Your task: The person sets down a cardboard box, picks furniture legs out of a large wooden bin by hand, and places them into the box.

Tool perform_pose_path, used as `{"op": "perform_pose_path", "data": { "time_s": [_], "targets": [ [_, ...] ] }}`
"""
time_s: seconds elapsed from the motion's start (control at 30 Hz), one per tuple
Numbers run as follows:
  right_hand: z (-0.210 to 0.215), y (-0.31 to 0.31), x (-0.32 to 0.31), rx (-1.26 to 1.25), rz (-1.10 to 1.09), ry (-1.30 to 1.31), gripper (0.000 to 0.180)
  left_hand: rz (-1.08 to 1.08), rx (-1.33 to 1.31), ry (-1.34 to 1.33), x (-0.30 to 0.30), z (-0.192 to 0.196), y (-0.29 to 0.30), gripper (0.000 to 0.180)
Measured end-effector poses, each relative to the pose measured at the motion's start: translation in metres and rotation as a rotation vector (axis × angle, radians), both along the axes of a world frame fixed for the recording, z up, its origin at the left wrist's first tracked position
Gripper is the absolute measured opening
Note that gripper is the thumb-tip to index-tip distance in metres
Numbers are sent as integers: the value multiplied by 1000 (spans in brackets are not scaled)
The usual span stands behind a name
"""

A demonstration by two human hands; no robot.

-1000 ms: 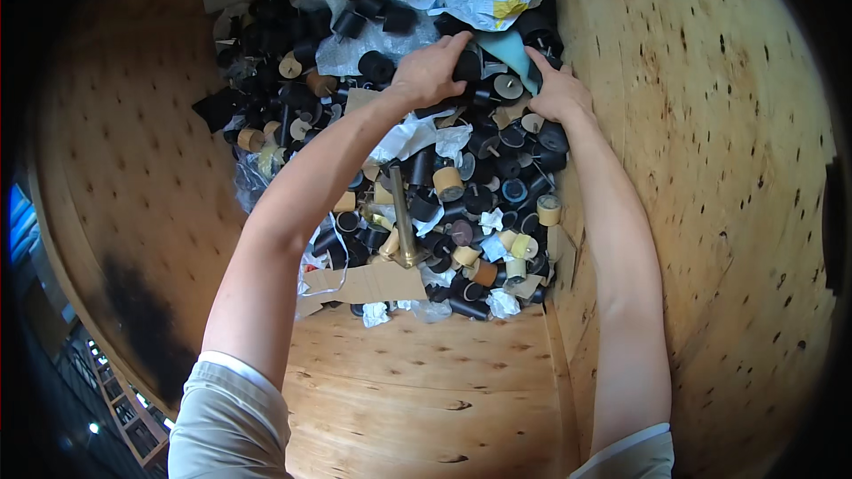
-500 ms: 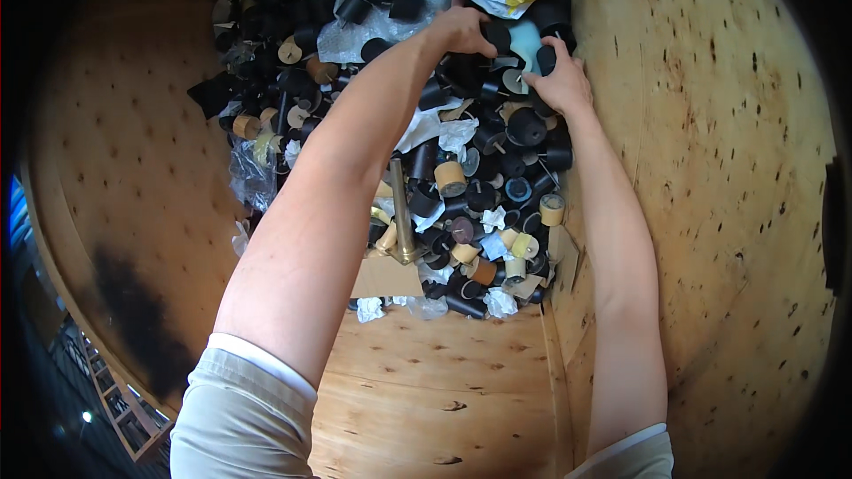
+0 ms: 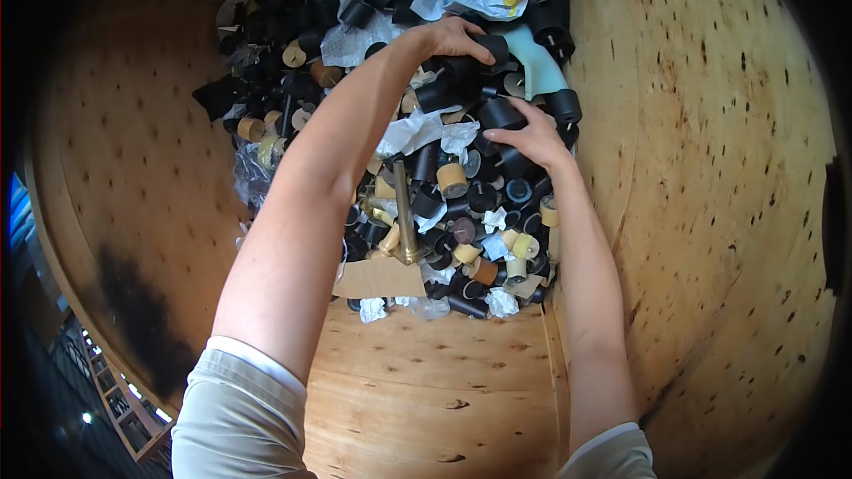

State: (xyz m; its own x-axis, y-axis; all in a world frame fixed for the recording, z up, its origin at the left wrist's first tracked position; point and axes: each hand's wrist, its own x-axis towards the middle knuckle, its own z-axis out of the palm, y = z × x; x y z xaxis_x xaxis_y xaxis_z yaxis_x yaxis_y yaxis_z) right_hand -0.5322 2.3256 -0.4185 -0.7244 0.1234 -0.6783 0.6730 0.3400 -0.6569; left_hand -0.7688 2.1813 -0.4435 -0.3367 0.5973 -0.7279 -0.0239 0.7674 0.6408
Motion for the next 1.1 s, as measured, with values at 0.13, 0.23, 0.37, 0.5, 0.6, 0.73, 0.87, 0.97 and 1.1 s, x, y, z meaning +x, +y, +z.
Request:
{"op": "perform_pose_path", "data": {
  "time_s": [0.13,0.23,0.37,0.5,0.6,0.73,0.87,0.97,1.1],
  "targets": [
    [-22,-7,-21,13,44,-177,107,-103,-51,271,11,-10,16,87],
    [-22,-3,0,115,65,-82,104,-42,96,436,37,24,14,79],
    [-2,-28,49,88,-141,79,97,115,450,388,49,53,21,80],
    [6,-45,48,196,-202,91,95,224,460,469,49,40,94,85],
    [-1,-45,42,197,-193,80,94,246,423,473,38,10,116,85],
    [-3,-46,33,169,-162,89,92,-131,219,488,46,-13,114,87],
    [-21,-41,51,92,-243,208,86,-54,255,478,65,-13,117,86],
    [-12,-56,60,118,-260,197,83,-9,287,511,69,-9,111,84],
    [-16,-62,55,126,-249,334,77,123,416,550,58,-12,103,84]
  ]
}}
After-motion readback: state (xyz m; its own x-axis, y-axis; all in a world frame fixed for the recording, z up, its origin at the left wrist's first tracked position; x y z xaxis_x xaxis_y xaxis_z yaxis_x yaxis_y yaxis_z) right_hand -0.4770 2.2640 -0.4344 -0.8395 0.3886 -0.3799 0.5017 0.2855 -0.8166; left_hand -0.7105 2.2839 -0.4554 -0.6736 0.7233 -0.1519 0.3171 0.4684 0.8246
